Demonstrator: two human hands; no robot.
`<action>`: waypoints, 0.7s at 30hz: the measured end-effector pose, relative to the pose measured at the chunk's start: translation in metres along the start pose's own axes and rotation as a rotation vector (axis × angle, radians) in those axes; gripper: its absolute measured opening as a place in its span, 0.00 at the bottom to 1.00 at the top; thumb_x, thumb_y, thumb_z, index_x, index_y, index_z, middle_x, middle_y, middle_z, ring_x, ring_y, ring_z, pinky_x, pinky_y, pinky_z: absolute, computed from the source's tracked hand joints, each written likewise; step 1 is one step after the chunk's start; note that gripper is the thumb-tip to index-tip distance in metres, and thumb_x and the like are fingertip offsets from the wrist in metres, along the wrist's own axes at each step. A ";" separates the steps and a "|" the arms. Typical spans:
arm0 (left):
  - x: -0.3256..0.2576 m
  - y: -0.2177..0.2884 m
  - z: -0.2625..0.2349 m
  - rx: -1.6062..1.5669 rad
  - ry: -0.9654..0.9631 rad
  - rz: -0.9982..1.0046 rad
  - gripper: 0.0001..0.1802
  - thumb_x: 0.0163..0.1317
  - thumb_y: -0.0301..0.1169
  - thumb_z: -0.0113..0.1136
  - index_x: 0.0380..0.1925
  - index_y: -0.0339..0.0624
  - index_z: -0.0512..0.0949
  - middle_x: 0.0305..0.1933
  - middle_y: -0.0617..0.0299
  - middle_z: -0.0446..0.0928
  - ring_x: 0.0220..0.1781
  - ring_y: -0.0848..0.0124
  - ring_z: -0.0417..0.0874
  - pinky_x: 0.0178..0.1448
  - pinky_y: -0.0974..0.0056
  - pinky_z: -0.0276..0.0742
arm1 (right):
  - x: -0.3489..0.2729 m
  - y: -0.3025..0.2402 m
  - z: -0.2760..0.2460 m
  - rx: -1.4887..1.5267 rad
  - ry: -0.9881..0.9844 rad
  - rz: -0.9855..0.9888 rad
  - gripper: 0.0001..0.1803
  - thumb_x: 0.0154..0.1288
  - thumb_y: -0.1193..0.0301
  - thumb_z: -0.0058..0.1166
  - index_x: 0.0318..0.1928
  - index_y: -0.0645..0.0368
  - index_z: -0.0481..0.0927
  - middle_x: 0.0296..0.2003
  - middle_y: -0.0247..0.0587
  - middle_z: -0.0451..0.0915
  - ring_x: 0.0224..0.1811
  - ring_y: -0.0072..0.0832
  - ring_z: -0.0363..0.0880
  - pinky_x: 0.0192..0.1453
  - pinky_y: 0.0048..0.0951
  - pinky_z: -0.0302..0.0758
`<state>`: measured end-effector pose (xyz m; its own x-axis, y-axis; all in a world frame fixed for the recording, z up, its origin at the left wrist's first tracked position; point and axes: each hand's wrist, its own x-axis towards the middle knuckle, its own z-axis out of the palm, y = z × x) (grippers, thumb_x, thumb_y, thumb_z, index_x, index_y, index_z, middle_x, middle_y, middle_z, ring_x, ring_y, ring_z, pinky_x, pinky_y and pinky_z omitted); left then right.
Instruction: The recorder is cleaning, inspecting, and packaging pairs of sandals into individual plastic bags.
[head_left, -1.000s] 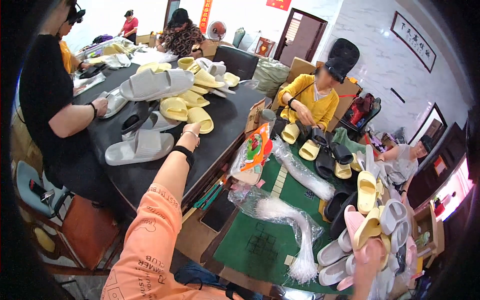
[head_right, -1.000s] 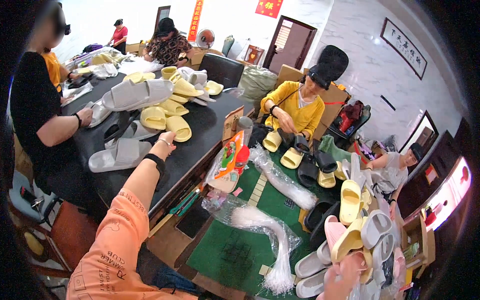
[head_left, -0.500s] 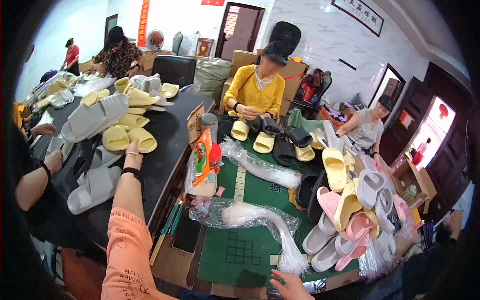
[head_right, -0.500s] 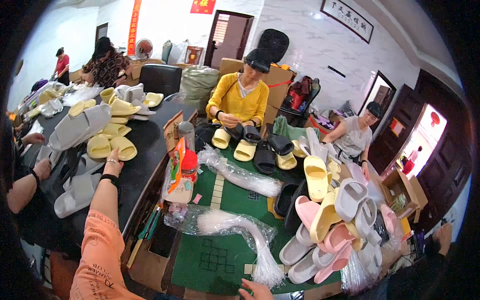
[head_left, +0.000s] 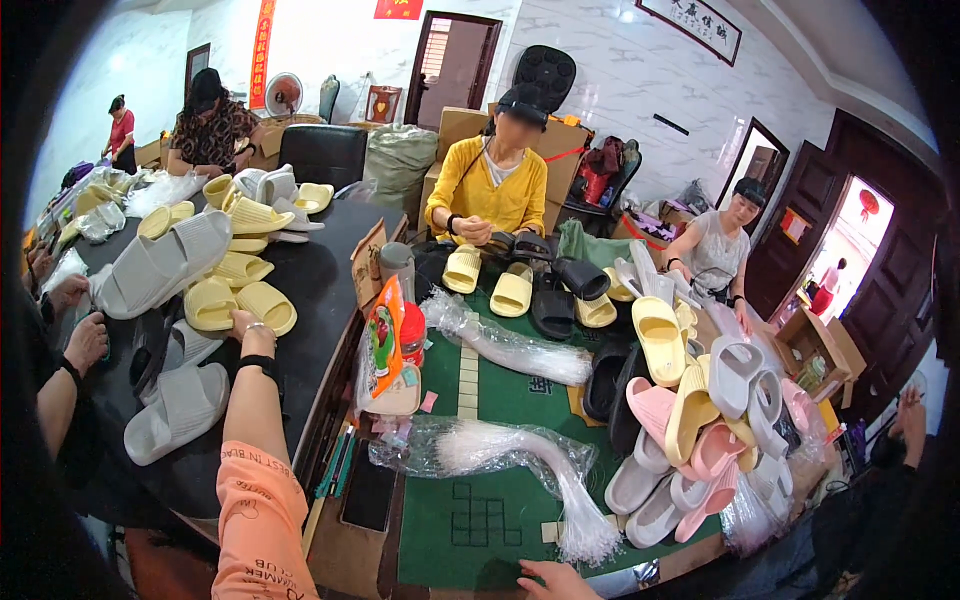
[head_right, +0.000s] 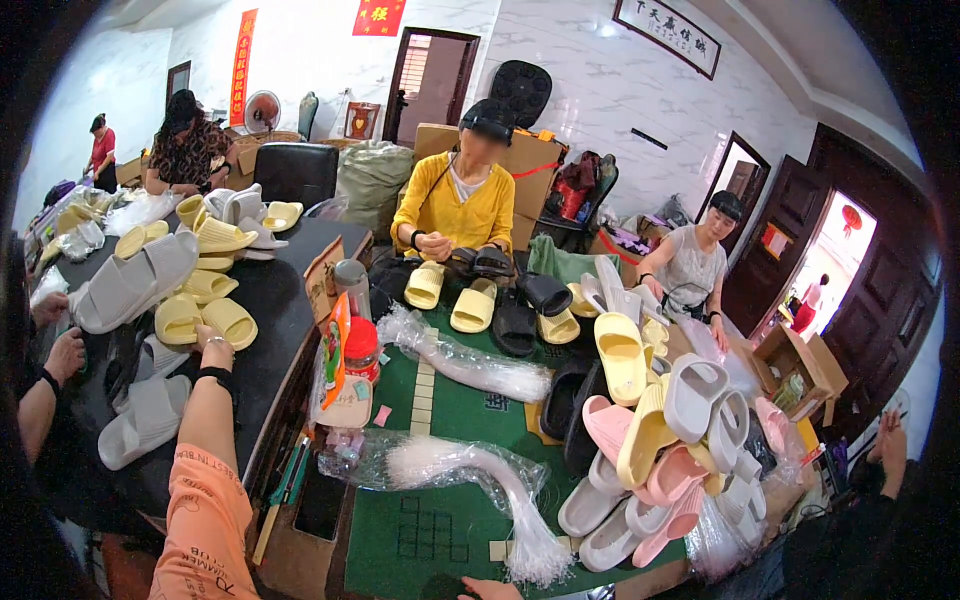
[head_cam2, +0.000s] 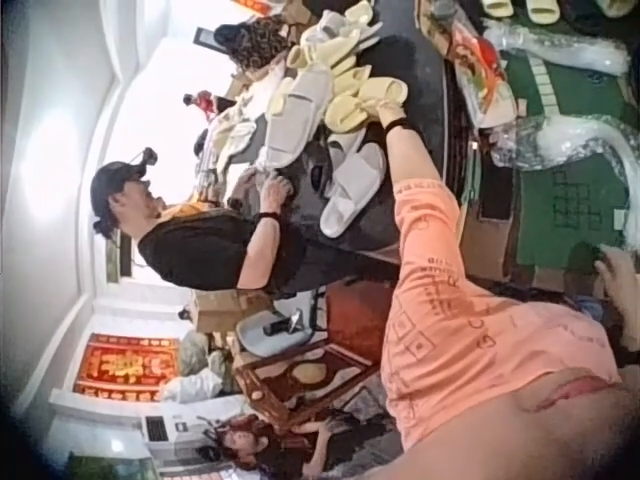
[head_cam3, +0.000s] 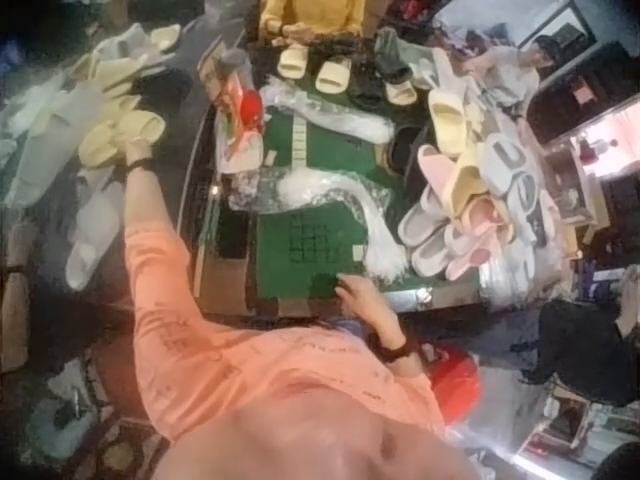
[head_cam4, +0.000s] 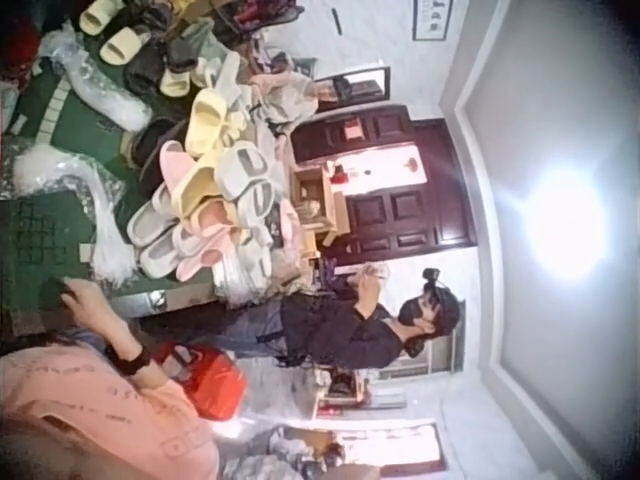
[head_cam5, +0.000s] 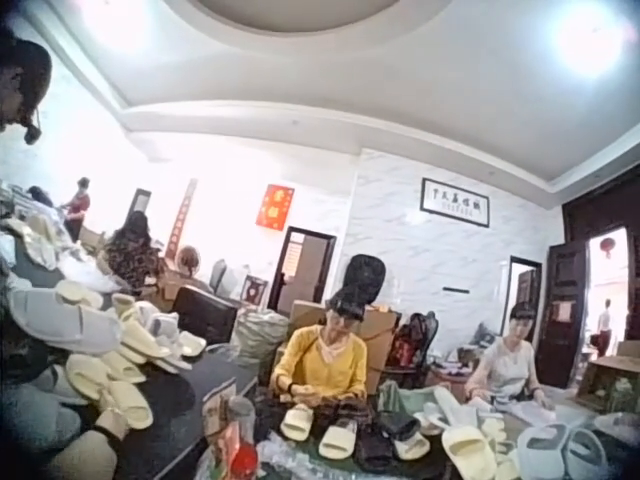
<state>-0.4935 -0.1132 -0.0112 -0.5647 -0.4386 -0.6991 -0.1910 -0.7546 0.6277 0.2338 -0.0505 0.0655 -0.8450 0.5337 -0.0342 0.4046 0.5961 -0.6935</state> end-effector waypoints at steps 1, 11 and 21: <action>0.004 0.001 -0.001 -0.023 0.097 0.013 0.22 0.51 0.43 0.46 0.47 0.51 0.70 0.47 0.56 0.73 0.47 0.59 0.73 0.48 0.44 0.63 | 0.003 0.000 0.002 0.001 -0.005 -0.004 0.16 0.53 0.71 0.51 0.43 0.65 0.72 0.35 0.55 0.74 0.40 0.47 0.72 0.42 0.36 0.69; -0.047 -0.001 -0.018 0.192 -0.265 -0.067 0.19 0.53 0.38 0.40 0.38 0.36 0.73 0.44 0.49 0.73 0.42 0.58 0.74 0.42 0.60 0.69 | 0.001 0.009 0.004 -0.024 0.003 -0.003 0.17 0.53 0.71 0.50 0.43 0.65 0.72 0.36 0.56 0.74 0.39 0.47 0.72 0.43 0.36 0.69; -0.137 0.006 -0.080 -0.210 -0.591 -0.112 0.27 0.56 0.48 0.38 0.52 0.43 0.58 0.54 0.57 0.62 0.54 0.62 0.65 0.57 0.48 0.57 | -0.014 0.008 0.006 -0.047 0.097 -0.094 0.15 0.52 0.72 0.51 0.41 0.65 0.73 0.33 0.55 0.75 0.36 0.47 0.73 0.39 0.36 0.71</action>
<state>-0.3533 -0.0970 0.0611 -0.9095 -0.0532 -0.4123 -0.1472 -0.8863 0.4391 0.2467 -0.0569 0.0558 -0.8432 0.5281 0.1010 0.3426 0.6724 -0.6561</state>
